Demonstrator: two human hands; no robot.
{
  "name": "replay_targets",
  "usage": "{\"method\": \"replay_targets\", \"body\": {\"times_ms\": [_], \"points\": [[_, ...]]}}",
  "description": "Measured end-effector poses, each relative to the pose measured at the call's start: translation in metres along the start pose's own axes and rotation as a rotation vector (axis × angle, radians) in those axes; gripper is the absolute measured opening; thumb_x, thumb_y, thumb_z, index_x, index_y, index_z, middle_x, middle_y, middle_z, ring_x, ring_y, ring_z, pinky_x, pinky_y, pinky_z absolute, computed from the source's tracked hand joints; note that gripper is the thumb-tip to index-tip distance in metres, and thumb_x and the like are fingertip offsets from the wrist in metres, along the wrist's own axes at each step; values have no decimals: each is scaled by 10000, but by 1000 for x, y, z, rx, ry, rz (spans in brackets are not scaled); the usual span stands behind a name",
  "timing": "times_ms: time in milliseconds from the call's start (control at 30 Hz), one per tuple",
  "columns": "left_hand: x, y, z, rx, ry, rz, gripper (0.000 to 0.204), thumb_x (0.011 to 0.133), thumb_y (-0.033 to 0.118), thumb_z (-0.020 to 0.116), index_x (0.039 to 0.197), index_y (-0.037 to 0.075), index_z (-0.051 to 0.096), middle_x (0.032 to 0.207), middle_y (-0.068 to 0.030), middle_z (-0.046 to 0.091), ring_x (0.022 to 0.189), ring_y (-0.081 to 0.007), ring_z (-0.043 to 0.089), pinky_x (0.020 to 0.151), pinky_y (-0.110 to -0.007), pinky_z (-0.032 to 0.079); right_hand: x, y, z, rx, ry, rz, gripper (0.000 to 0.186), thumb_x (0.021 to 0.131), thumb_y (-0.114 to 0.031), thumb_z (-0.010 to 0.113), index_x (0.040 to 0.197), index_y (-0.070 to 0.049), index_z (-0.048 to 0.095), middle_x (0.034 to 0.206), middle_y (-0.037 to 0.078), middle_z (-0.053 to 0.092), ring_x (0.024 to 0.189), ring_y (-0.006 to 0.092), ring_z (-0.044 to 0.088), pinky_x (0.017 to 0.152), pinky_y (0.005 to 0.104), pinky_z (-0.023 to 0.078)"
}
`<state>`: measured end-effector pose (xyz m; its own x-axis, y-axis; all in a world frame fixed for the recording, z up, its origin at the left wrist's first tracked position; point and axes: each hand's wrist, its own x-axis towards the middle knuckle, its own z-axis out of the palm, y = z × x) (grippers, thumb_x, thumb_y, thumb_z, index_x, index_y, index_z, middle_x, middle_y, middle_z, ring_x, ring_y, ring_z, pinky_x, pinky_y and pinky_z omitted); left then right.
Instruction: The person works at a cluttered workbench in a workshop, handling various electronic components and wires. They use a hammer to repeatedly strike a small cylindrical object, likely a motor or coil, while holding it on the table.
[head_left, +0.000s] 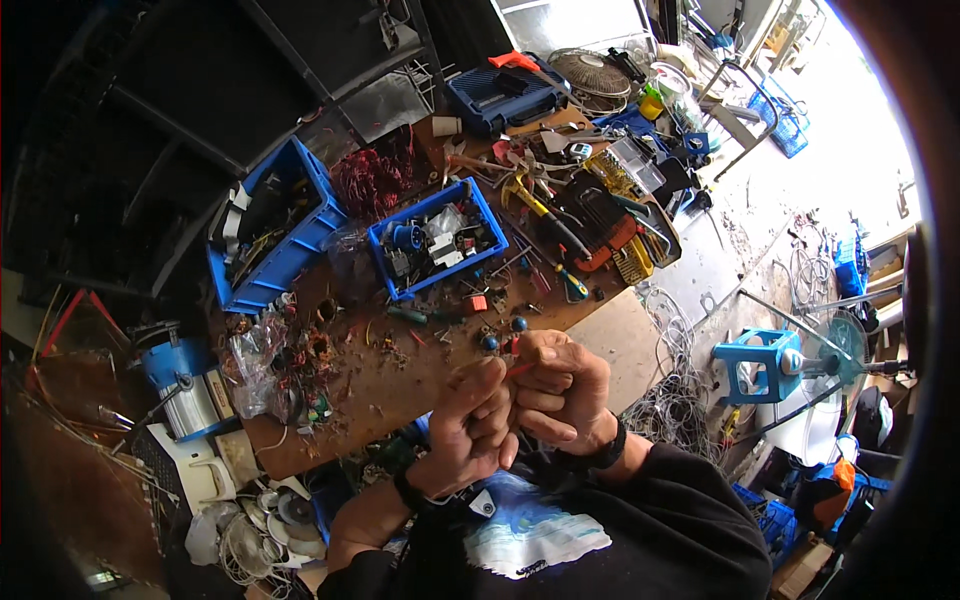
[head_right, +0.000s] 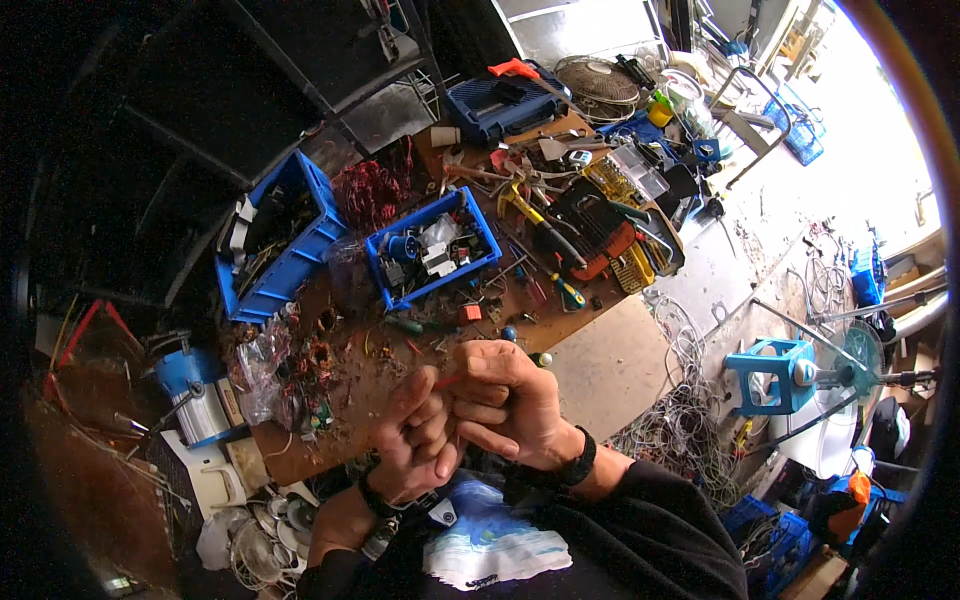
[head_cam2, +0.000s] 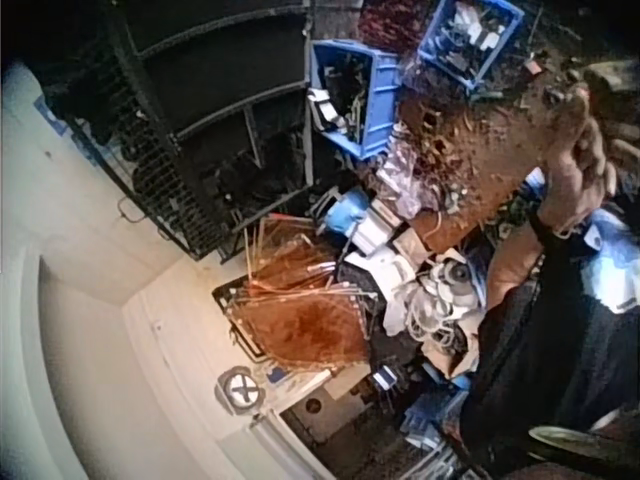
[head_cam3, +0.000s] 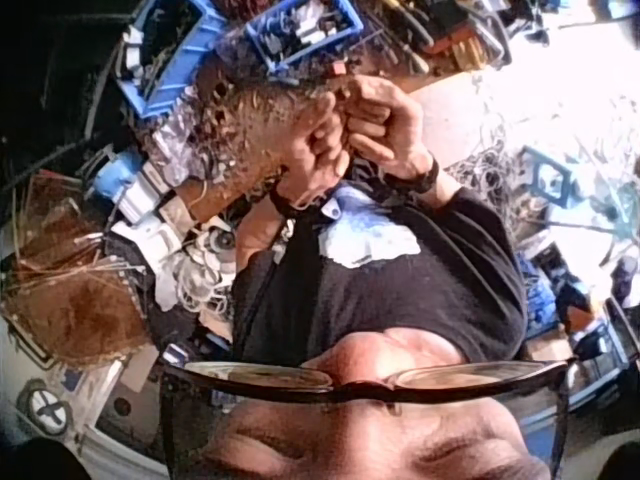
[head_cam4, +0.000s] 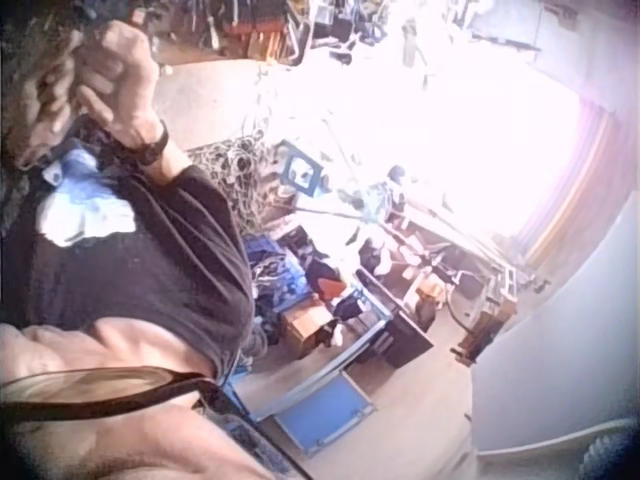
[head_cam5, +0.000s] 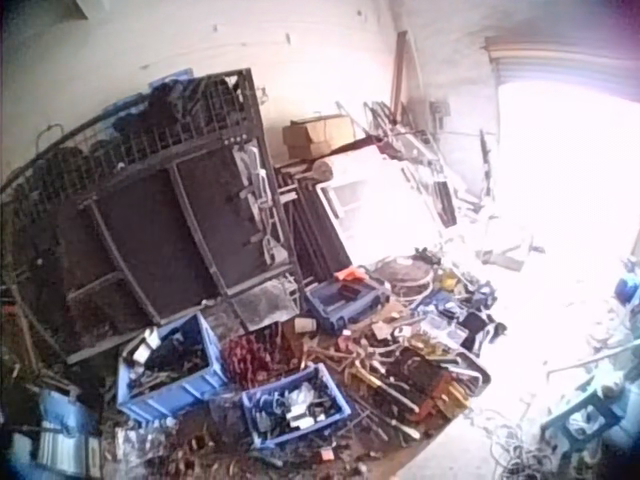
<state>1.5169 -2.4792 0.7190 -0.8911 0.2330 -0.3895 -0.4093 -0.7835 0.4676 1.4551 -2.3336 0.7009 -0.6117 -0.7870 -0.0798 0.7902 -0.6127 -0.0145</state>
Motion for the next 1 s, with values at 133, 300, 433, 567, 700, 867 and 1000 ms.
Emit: {"method": "replay_targets", "body": {"times_ms": [133, 300, 433, 567, 700, 867, 1000], "points": [[1, -6, -2, -13, -31, 34, 433, 1057, 351, 559, 713, 162, 376, 512, 65, 248, 337, -54, 241, 289, -285, 418, -3, -1, 1, -66, -7, -15, 334, 1001, -199, 560, 718, -100, 412, 586, -40, 305, 393, 71, 244, 269, 250, 274], [1, -7, 7, -19, 29, 18, 488, 1089, 325, 477, 649, 195, 310, 475, 77, 217, 305, -65, 201, 269, -269, 378, -6, -2, 0, -8, 10, -14, 331, 999, -200, 554, 717, -102, 411, 587, -41, 306, 394, 68, 252, 270, 245, 278], [2, -8, 8, -17, 39, 37, 522, 1105, 312, 437, 618, 214, 278, 453, 81, 221, 284, -72, 172, 251, -258, 337, -5, -2, 1, 33, 33, -11, 341, 1004, -213, 544, 712, -105, 405, 584, -40, 305, 394, 67, 249, 270, 243, 278], [3, -10, -4, -43, 47, 1, 500, 1099, 368, 434, 644, 186, 331, 464, 65, 247, 304, -86, 232, 297, -302, 406, -2, -1, -6, 13, -2, -1, 351, 1011, -223, 533, 706, -118, 396, 577, -42, 298, 396, 74, 246, 273, 252, 271], [14, 3, -20, -26, -116, 87, 504, 1103, 411, 375, 706, 112, 458, 508, 14, 310, 354, -135, 312, 383, -358, 477, 6, 1, -18, 16, 31, 22, 378, 1019, -254, 523, 687, -143, 382, 569, -53, 285, 402, 87, 248, 295, 259, 280], [5, 25, -30, 534, -8, 210, 436, 1104, 388, 351, 973, 42, 581, 794, -55, 572, 659, -148, 556, 654, -307, 527, 7, 3, -32, 47, 37, 90, 413, 1029, -287, 499, 658, -169, 361, 566, -62, 272, 428, 90, 248, 344, 253, 302], [1, 28, -43, 1195, 79, 400, 295, 1047, 287, 565, 1068, -7, 574, 915, -97, 649, 737, -121, 623, 654, -305, 564, 4, 0, -38, -120, 33, 140, 413, 1043, -281, 482, 663, -154, 382, 566, -58, 280, 447, 94, 260, 364, 259, 318]]}}
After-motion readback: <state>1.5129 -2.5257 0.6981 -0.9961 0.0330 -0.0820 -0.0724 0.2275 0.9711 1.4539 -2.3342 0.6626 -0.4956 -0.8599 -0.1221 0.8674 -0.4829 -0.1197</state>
